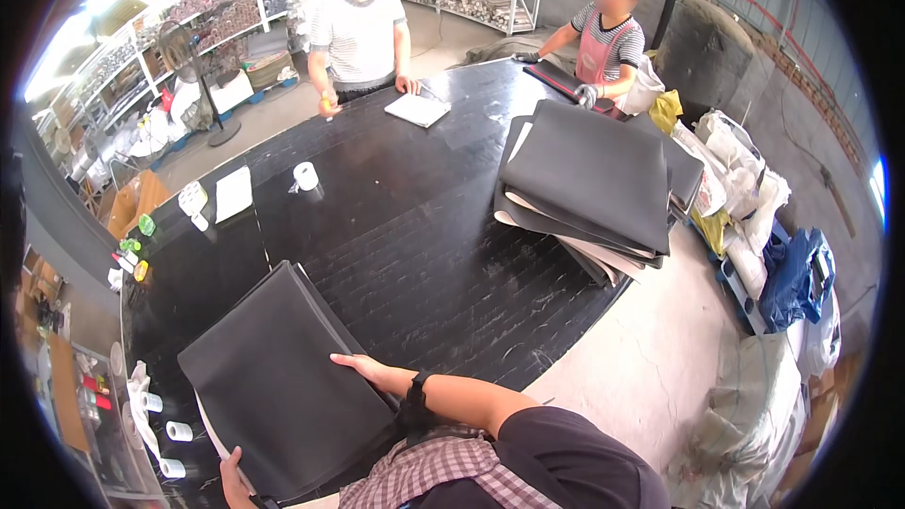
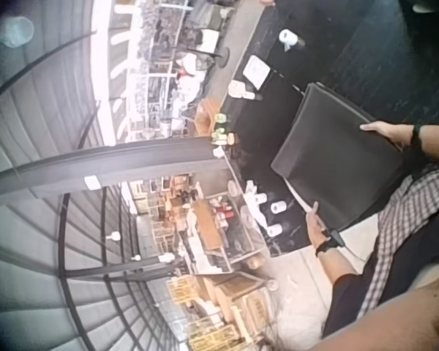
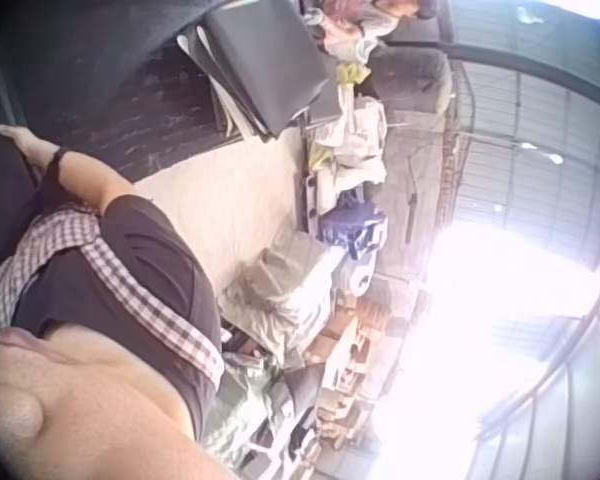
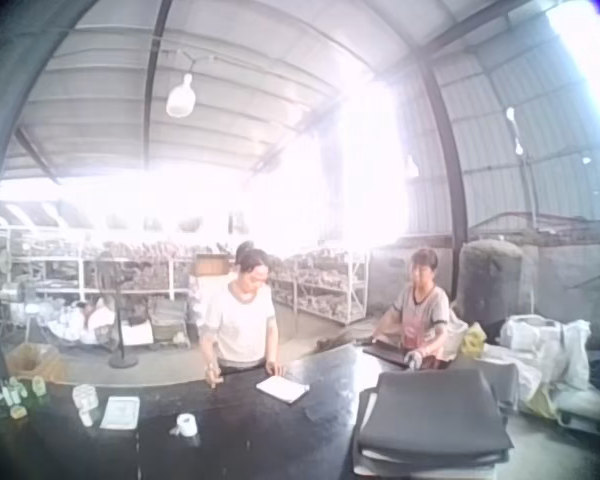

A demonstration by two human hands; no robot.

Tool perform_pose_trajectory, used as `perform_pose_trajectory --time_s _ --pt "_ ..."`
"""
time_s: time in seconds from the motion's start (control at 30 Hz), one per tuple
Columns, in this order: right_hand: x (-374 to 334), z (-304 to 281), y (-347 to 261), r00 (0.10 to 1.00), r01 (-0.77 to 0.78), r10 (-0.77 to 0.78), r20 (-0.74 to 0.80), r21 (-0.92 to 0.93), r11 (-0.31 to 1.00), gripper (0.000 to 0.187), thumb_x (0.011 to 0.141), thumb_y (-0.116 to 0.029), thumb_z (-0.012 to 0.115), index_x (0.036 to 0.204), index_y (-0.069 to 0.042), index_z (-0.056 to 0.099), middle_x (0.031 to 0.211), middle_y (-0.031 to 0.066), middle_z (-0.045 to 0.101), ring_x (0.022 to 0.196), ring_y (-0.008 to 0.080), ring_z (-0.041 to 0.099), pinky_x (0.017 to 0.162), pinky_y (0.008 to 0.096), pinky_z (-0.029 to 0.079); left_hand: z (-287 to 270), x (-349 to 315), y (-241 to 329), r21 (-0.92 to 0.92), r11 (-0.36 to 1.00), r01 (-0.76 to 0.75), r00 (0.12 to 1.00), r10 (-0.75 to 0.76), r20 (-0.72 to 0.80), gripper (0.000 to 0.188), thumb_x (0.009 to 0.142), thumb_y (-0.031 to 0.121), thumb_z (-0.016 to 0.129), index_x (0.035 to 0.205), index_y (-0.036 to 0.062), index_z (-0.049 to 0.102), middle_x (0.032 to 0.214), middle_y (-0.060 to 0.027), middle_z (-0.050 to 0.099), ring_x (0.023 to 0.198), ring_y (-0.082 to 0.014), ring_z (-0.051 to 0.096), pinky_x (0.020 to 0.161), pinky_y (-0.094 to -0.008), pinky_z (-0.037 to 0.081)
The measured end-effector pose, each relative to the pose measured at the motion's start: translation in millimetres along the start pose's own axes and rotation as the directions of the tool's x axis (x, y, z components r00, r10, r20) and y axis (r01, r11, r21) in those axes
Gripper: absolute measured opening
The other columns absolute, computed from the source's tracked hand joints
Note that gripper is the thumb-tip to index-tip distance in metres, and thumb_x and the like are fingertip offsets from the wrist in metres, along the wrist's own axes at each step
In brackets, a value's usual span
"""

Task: The person organizes black foam sheets on a table by flipping them over and stacking them into separate piles.

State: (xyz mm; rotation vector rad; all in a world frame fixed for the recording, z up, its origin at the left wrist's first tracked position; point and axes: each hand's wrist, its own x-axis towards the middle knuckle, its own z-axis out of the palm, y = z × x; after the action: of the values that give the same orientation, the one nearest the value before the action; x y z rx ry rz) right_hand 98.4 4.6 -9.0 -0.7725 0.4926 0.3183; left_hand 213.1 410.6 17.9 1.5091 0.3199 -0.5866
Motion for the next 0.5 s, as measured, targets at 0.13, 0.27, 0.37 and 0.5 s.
perform_pose_trajectory --time_s 0.13,0.27,0.37,0.5 --pt "5.1 -8.1 3.5 1.0 0.028 -0.028 0.015 0.005 1.0 0.064 0.086 -0.048 0.058 0.12 0.005 0.049 0.113 0.0161 0.057 0.099 0.0233 0.058 0.085 0.0348 0.05 -3.8 6.6 -12.2 0.08 0.994 -0.068 0.997 0.072 -0.042 0.034 0.077 0.012 0.063 0.107 -0.0041 0.054 0.089 -0.012 0.061 0.081 -0.025 0.061 0.075 -0.0359 0.049" --pt "-0.9 -6.0 -1.0 1.0 0.006 -0.006 0.004 0.007 1.0 0.065 0.086 -0.048 0.057 0.122 0.005 0.047 0.117 0.0173 0.055 0.102 0.0247 0.057 0.086 0.0357 0.049 -7.5 10.2 -20.7 0.126 0.987 -0.099 0.992 0.109 -0.071 0.034 0.076 0.008 0.061 0.106 -0.0045 0.054 0.09 -0.0126 0.062 0.083 -0.0252 0.061 0.075 -0.0362 0.049" --pt "-9.4 3.5 -6.1 0.999 0.001 -0.002 -0.04 -0.027 1.0 0.067 0.085 -0.048 0.057 0.124 0.005 0.045 0.119 0.0185 0.053 0.105 0.0258 0.056 0.087 0.0365 0.049 -10.8 11.8 -26.1 0.171 0.976 -0.136 0.982 0.155 -0.108 0.035 0.073 0.005 0.058 0.107 -0.0056 0.054 0.092 -0.0134 0.062 0.084 -0.0253 0.061 0.076 -0.0358 0.048" --pt "-4.4 -1.3 -0.7 0.999 0.019 -0.02 -0.032 -0.014 1.0 0.07 0.085 -0.049 0.058 0.127 0.006 0.043 0.122 0.0194 0.051 0.107 0.0268 0.055 0.088 0.0373 0.049 -12.7 17.3 -30.3 0.267 0.946 -0.184 0.961 0.231 -0.155 0.037 0.071 0.003 0.056 0.107 -0.0068 0.054 0.094 -0.014 0.062 0.085 -0.0253 0.061 0.077 -0.035 0.048"
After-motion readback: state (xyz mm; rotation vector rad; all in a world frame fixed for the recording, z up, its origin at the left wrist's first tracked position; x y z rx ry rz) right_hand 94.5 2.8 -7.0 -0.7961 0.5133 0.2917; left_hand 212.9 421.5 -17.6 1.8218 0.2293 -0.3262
